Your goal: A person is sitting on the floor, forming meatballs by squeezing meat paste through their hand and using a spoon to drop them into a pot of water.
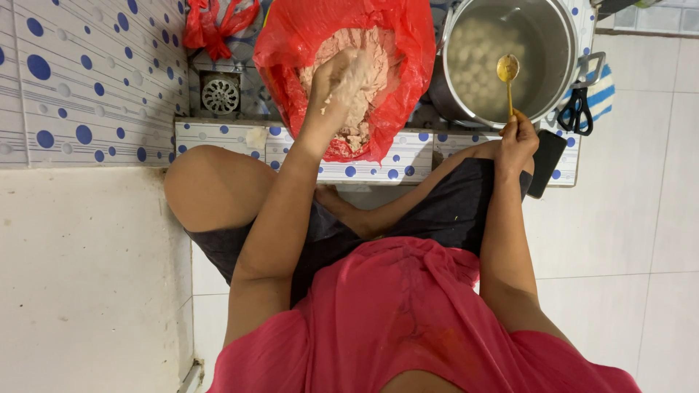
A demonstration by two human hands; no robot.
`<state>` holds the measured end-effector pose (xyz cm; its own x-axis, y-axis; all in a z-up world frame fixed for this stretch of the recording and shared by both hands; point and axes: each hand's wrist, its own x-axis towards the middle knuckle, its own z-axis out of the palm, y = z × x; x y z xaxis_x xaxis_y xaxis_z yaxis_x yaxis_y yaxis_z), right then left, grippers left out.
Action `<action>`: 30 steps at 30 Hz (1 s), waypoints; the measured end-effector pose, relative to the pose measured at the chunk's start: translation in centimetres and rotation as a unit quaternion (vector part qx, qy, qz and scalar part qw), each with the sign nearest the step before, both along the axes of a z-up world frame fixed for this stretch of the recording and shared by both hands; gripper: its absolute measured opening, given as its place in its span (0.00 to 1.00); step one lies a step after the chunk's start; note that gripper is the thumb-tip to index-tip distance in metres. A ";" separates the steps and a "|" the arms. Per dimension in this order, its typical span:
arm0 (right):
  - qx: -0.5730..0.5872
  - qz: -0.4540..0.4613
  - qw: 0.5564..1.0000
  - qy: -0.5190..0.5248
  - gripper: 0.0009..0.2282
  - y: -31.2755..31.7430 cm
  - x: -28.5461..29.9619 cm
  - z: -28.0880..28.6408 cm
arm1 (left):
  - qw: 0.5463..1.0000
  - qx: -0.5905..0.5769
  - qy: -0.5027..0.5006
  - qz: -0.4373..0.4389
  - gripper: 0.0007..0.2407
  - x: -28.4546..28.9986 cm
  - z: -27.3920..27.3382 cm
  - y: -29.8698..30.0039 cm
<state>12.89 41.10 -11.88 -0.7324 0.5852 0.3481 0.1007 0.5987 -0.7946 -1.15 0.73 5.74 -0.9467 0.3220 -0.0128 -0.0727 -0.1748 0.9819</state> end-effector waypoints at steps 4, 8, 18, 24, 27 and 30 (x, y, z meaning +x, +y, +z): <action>0.012 0.000 1.000 -0.004 0.10 -0.5 0.0 0.7 | 0.998 -0.013 0.059 0.014 0.06 0.1 0.4 -0.3; 0.005 -0.005 1.000 -0.003 0.10 -0.3 -0.1 0.4 | 0.999 0.007 0.036 0.019 0.12 0.0 -0.5 0.2; 0.019 0.002 1.000 0.004 0.10 -0.5 0.0 0.7 | 0.994 -0.084 0.020 0.063 0.14 -0.4 -3.5 0.2; -0.251 -0.047 0.967 -0.004 0.11 -3.0 -0.4 4.8 | 0.998 -0.060 0.004 0.004 0.24 0.4 0.6 -0.8; -0.274 0.023 0.961 0.009 0.10 -6.8 -0.5 9.4 | 0.998 -0.030 -0.058 0.022 0.19 0.7 3.5 -0.7; -0.266 0.059 0.962 -0.003 0.08 -11.1 -1.0 13.5 | 0.998 -0.027 0.059 0.020 0.05 -0.2 -0.4 -0.4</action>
<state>11.89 30.05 1.65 -0.8056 0.5922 0.0165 0.0634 0.1139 -0.9915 -1.39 0.38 5.33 -0.9547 0.2858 0.0825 0.0493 -0.1214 0.9914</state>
